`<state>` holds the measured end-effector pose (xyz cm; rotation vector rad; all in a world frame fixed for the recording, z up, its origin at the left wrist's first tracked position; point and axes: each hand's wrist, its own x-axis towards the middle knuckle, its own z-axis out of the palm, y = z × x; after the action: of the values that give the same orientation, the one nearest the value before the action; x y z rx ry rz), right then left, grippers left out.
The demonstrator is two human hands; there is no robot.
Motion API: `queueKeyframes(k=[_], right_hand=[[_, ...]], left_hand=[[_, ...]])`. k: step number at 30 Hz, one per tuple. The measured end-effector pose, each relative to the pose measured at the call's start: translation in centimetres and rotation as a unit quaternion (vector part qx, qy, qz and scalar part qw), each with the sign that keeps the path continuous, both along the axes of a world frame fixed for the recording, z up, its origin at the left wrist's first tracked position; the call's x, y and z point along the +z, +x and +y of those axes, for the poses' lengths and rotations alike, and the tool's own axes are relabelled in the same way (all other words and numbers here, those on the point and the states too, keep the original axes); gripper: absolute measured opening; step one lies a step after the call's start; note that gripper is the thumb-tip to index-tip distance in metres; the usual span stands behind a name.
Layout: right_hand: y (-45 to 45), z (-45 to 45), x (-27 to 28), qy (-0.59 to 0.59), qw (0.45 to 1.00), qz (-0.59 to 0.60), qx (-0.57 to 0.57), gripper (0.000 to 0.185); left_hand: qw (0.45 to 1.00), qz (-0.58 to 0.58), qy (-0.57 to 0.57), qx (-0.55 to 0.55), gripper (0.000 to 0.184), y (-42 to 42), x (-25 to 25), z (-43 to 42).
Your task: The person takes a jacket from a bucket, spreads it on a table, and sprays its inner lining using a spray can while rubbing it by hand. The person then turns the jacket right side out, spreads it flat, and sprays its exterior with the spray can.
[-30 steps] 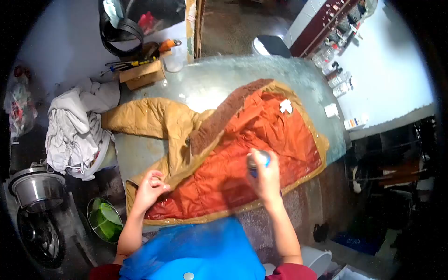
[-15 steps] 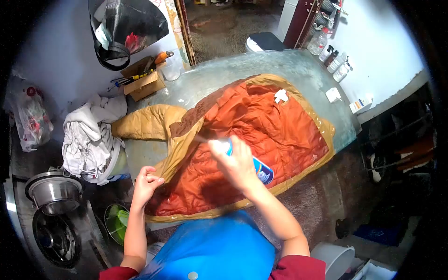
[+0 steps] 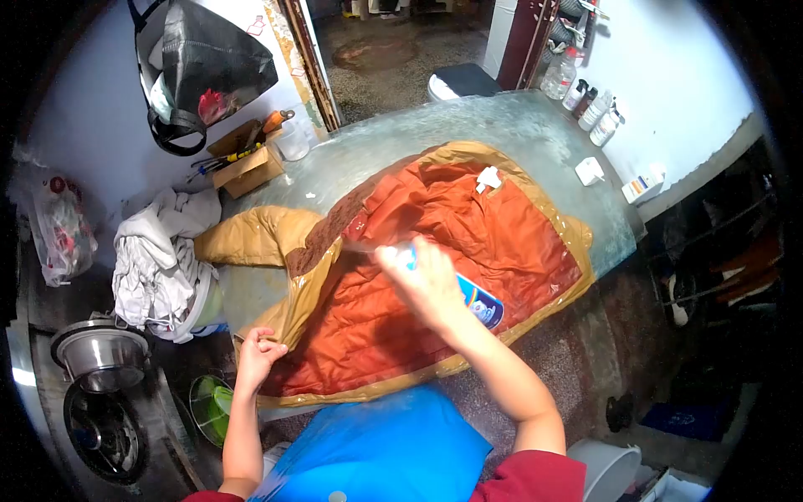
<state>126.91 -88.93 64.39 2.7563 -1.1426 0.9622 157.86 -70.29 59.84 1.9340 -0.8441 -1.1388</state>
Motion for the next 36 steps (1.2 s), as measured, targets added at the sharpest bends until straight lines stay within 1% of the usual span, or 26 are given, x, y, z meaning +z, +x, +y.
queueKeyframes(k=[3, 5, 6, 7, 9, 11, 13, 14, 15, 17, 19, 20, 21, 22, 27, 29, 30, 31, 33, 36], right_hand=[[-0.5, -0.8, 0.8, -0.013, 1.000, 0.016, 0.022, 0.051], [-2.3, -3.3, 1.3, 0.005, 1.000, 0.002, -0.030, 0.049], [-3.2, -4.8, 0.9, -0.022, 0.996, 0.025, -0.083, 0.048], [-4.1, -5.7, 1.8, -0.035, 0.995, 0.016, -0.094, 0.049], [-5.9, -7.4, 1.3, -0.006, 0.993, 0.031, -0.118, 0.072], [-6.5, -7.7, 1.5, -0.010, 0.991, 0.037, -0.125, 0.070], [-6.3, -7.1, 1.5, 0.006, 0.996, 0.038, -0.074, 0.070], [-6.2, -6.9, 0.9, -0.023, 0.998, 0.041, -0.051, 0.071], [-6.3, -6.5, 0.9, -0.022, 0.998, 0.043, -0.029, 0.071], [-6.6, -7.6, 0.6, -0.022, 0.999, 0.022, -0.038, 0.055], [-7.8, -9.4, 1.1, -0.006, 0.996, 0.021, -0.090, 0.058], [-8.7, -10.4, 1.0, -0.009, 0.992, 0.035, -0.123, 0.062], [-9.6, -11.1, 1.1, 0.010, 0.990, 0.030, -0.134, 0.067], [-10.4, -11.8, 1.2, 0.012, 0.988, 0.032, -0.153, 0.068], [-12.9, -13.5, 1.4, 0.036, 0.975, 0.041, -0.217, 0.072], [-12.9, -13.1, 1.1, 0.042, 0.979, 0.054, -0.193, 0.073], [-12.7, -12.7, 0.9, 0.034, 0.987, 0.041, -0.150, 0.073], [-12.4, -12.3, 0.7, 0.009, 0.991, 0.038, -0.131, 0.073], [-12.5, -12.5, 0.7, 0.013, 0.988, 0.048, -0.146, 0.071], [-13.8, -13.9, 0.8, 0.028, 0.975, 0.047, -0.215, 0.071]], left_hand=[[1.000, -0.022, 0.016, -0.002, 0.042, -0.6, -2.1, 1.1], [0.995, -0.088, 0.055, 0.002, 0.043, -1.7, -2.8, 1.6], [0.993, -0.099, 0.059, 0.001, 0.045, -1.9, -3.8, 2.1], [0.990, -0.123, 0.064, -0.011, 0.046, -2.6, -3.5, 2.2], [0.985, -0.156, 0.067, -0.012, 0.045, -3.5, -4.1, 2.7], [0.984, -0.164, 0.064, -0.006, 0.044, -4.1, -4.6, 3.1], [0.983, -0.171, 0.062, -0.001, 0.043, -4.6, -5.2, 3.3], [0.983, -0.174, 0.067, 0.003, 0.042, -4.8, -5.5, 3.3], [0.982, -0.176, 0.073, 0.005, 0.040, -4.9, -5.9, 3.4], [0.980, -0.186, 0.071, 0.008, 0.039, -4.9, -7.5, 4.0], [0.978, -0.195, 0.067, 0.010, 0.037, -4.9, -9.0, 4.8], [0.973, -0.221, 0.070, 0.002, 0.035, -4.9, -9.5, 5.0], [0.966, -0.247, 0.072, -0.005, 0.034, -5.0, -10.0, 5.1], [0.959, -0.277, 0.063, -0.014, 0.032, -5.5, -9.4, 4.9], [0.947, -0.315, 0.056, -0.022, 0.032, -5.8, -10.7, 5.4], [0.943, -0.327, 0.046, -0.027, 0.031, -5.8, -11.2, 5.6], [0.935, -0.349, 0.050, -0.038, 0.031, -5.9, -11.3, 5.7], [0.925, -0.372, 0.054, -0.048, 0.030, -6.0, -11.5, 5.8], [0.925, -0.371, 0.062, -0.047, 0.029, -6.0, -12.0, 6.0], [0.924, -0.372, 0.070, -0.052, 0.029, -5.6, -12.7, 6.2]])
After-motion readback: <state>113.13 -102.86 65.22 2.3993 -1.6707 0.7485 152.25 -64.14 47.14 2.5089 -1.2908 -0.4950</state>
